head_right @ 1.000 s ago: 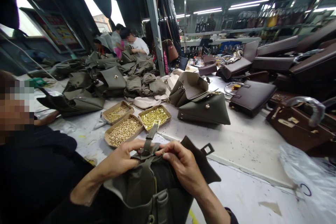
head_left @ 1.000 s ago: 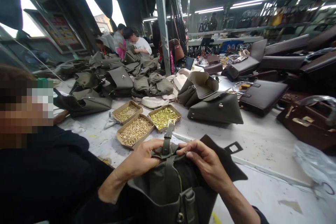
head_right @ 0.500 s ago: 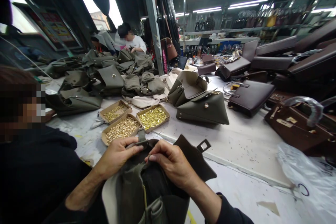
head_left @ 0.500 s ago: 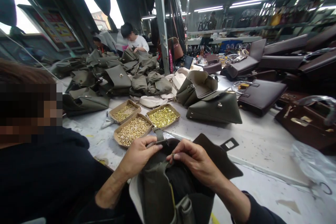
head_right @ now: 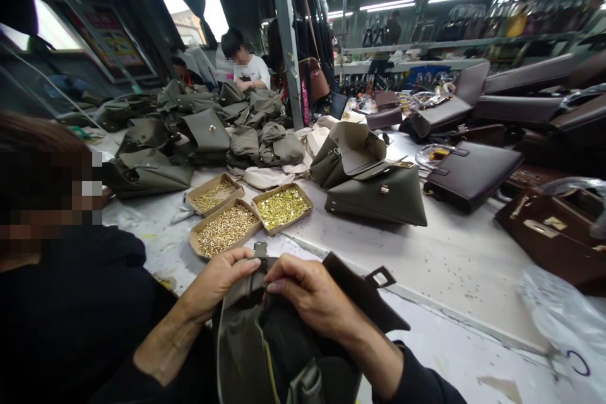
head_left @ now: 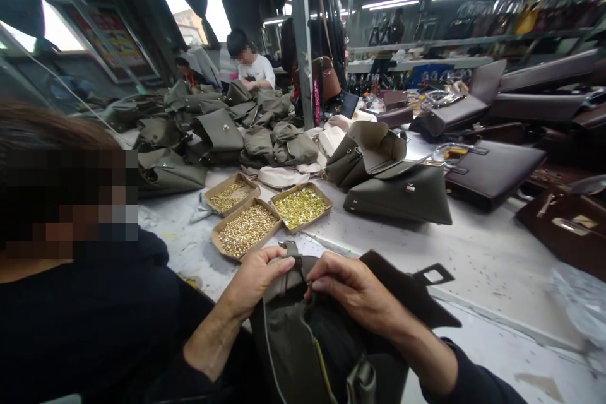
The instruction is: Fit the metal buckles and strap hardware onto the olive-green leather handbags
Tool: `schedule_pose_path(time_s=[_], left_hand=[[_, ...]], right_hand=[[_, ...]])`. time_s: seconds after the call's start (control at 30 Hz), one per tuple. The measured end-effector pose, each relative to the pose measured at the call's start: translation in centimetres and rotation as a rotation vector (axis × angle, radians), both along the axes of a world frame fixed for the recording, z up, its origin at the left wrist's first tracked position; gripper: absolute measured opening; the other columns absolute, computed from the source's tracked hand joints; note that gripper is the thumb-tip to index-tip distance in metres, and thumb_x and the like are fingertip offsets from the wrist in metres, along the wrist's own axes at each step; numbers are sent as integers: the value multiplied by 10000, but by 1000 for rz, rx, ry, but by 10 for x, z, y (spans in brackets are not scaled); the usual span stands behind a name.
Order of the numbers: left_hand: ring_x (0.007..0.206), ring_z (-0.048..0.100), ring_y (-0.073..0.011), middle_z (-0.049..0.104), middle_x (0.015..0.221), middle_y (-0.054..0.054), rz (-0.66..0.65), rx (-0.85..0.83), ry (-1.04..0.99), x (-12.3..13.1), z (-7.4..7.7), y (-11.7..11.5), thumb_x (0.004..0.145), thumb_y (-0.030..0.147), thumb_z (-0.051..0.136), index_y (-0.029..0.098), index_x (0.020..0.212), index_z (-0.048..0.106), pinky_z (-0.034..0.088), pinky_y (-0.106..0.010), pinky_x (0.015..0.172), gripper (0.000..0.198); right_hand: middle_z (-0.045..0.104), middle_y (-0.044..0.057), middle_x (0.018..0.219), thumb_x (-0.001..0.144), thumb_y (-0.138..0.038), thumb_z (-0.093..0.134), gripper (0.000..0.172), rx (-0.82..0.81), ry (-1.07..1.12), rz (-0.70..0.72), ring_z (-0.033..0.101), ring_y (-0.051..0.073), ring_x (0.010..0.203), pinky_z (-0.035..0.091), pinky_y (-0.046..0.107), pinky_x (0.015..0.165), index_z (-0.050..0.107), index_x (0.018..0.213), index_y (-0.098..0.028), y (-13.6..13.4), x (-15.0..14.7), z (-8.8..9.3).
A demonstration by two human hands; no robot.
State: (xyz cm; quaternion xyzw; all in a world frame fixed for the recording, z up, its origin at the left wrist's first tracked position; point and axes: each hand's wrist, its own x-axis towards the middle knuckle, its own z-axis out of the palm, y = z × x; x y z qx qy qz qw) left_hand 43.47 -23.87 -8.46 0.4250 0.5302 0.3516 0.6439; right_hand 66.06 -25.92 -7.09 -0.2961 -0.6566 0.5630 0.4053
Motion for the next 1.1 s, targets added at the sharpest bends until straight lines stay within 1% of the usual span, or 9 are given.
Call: schedule_pose_path(time_s=[0.1, 0.3, 0.47, 0.63, 0.7, 0.8, 0.9, 1.0, 1.1], left_hand=[[512, 567, -92, 657, 618, 7, 48, -62, -76, 6, -3, 0, 644, 413, 898, 138, 762, 624, 427, -195, 502, 405], [464, 518, -89, 622, 558, 9, 65, -108, -143, 15, -9, 4, 574, 408, 917, 149, 692, 587, 366, -202, 457, 435], [507, 511, -89, 613, 593, 23, 19, -35, -55, 13, -4, 1, 634, 426, 881, 159, 728, 575, 365, -202, 496, 417], [640, 551, -119, 647, 716, -6, -82, 120, 162, 7, 4, -5, 765, 472, 771, 134, 842, 657, 414, -221, 596, 365], [697, 567, -131, 660, 785, -11, -145, 197, 229, 7, 8, -8, 810, 437, 726, 138, 907, 675, 440, -231, 646, 319], [682, 552, -127, 635, 768, 20, -197, 270, 340, 9, 12, -13, 785, 291, 698, 160, 920, 667, 436, -231, 648, 191], [680, 562, -138, 628, 743, 33, -195, 377, 502, 16, 11, -17, 749, 199, 644, 177, 882, 667, 431, -237, 647, 136], [735, 618, -171, 683, 786, 15, -139, 501, 667, 22, 10, -18, 781, 219, 633, 189, 907, 691, 455, -264, 697, 142], [833, 669, -202, 740, 894, -8, -150, 559, 668, 21, 14, -16, 817, 268, 672, 201, 975, 718, 483, -285, 779, 178]], right_hand=[[654, -22, 771, 944, -232, 652, 112, 71, -75, -46, 606, 146, 736, 446, 245, 715, 640, 834, -210, 3, -3, -6], [663, -26, 774, 907, -82, 646, 142, 391, -407, -137, 604, 131, 673, 387, 236, 638, 664, 876, -220, 3, -10, -22], [686, -40, 772, 892, -110, 705, 120, 252, -341, -151, 648, 126, 702, 432, 211, 677, 678, 868, -225, 3, -8, -21], [688, -42, 793, 873, -60, 685, 155, 164, -290, -160, 653, 129, 752, 443, 213, 712, 678, 859, -214, 7, -9, -18], [678, -47, 775, 869, -79, 684, 136, 158, -282, -178, 636, 128, 737, 433, 222, 708, 675, 844, -212, 7, -9, -17], [665, -50, 752, 858, -105, 682, 108, 126, -259, -184, 615, 130, 724, 420, 235, 699, 672, 828, -208, 7, -9, -13], [656, -45, 746, 849, -141, 679, 66, 61, -233, -188, 601, 134, 722, 415, 243, 696, 672, 830, -203, 8, -9, -11], [643, -33, 760, 844, -192, 668, 5, -20, -174, -188, 574, 140, 732, 413, 249, 695, 669, 846, -196, 11, -8, -11], [606, -29, 751, 849, -243, 654, 57, -92, -62, -180, 537, 137, 724, 408, 251, 686, 650, 848, -187, 14, -7, -15]])
